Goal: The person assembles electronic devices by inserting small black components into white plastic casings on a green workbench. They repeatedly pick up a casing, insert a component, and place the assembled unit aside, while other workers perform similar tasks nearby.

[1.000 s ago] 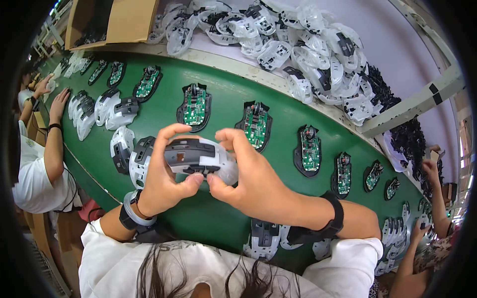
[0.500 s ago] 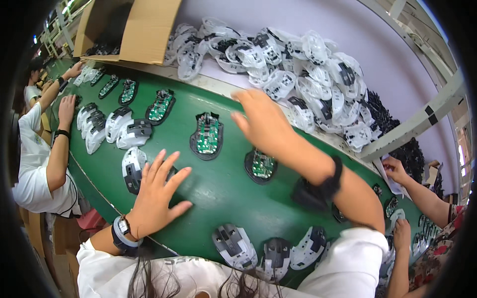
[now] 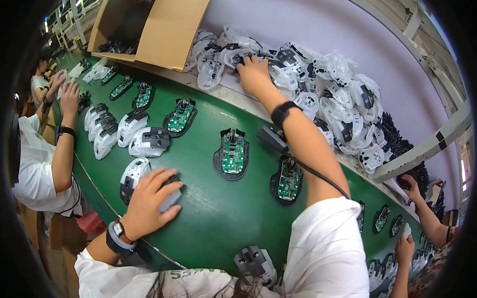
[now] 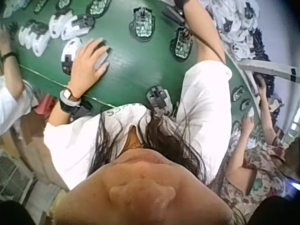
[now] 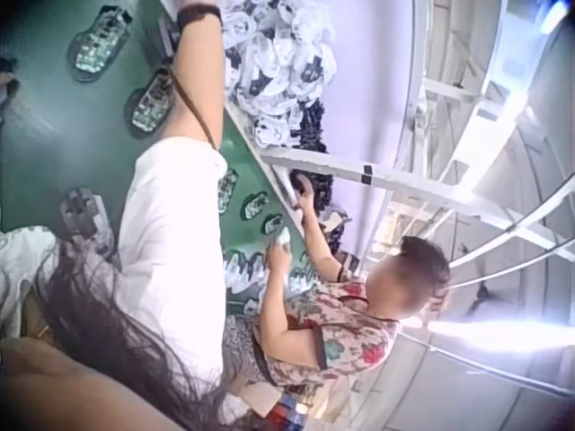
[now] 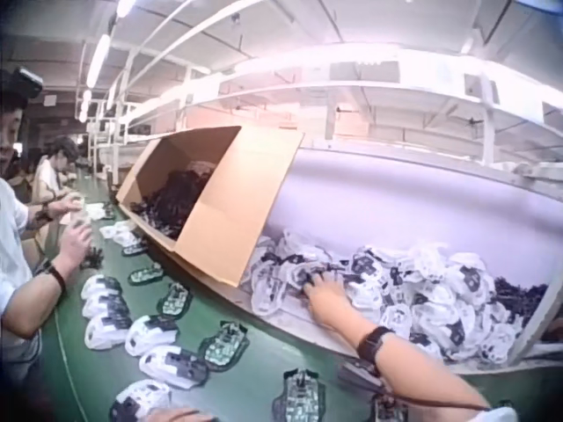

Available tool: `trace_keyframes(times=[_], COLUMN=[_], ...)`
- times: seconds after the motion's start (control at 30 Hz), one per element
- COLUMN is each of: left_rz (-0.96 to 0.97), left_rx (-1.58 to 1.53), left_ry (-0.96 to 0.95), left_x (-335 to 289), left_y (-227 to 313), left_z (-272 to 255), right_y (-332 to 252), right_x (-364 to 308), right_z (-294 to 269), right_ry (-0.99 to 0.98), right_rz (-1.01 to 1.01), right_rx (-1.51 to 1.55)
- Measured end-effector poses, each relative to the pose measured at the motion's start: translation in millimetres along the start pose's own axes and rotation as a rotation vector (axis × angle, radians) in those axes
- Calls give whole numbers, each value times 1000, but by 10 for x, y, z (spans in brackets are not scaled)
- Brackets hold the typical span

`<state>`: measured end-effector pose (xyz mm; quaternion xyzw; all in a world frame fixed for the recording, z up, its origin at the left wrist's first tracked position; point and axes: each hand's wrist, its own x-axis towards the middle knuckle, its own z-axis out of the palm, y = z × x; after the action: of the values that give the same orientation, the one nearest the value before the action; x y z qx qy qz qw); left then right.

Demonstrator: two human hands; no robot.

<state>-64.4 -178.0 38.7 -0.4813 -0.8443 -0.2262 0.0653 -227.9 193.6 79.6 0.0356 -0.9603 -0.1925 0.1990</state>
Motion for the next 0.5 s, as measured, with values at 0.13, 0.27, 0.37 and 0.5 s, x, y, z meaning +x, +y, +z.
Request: trace_keyframes(times=[0.13, 0.27, 0.37, 0.5], left_rz=[-19, -21, 9, -188], left_rx=[-116, -220, -256, -841], left_ry=[88, 149, 176, 381], left_x=[37, 1, -5, -42], left_y=[-80, -160, -215, -180], left_z=[-137, -72, -70, -70], right_y=[103, 292, 253, 354], right_x=[-472, -692, -795, -1003], right_z=[-39, -308, -418, -430], right_ry=[61, 226, 274, 168], right_rz=[-366, -535, -237, -10], right_rx=[69, 334, 677, 737])
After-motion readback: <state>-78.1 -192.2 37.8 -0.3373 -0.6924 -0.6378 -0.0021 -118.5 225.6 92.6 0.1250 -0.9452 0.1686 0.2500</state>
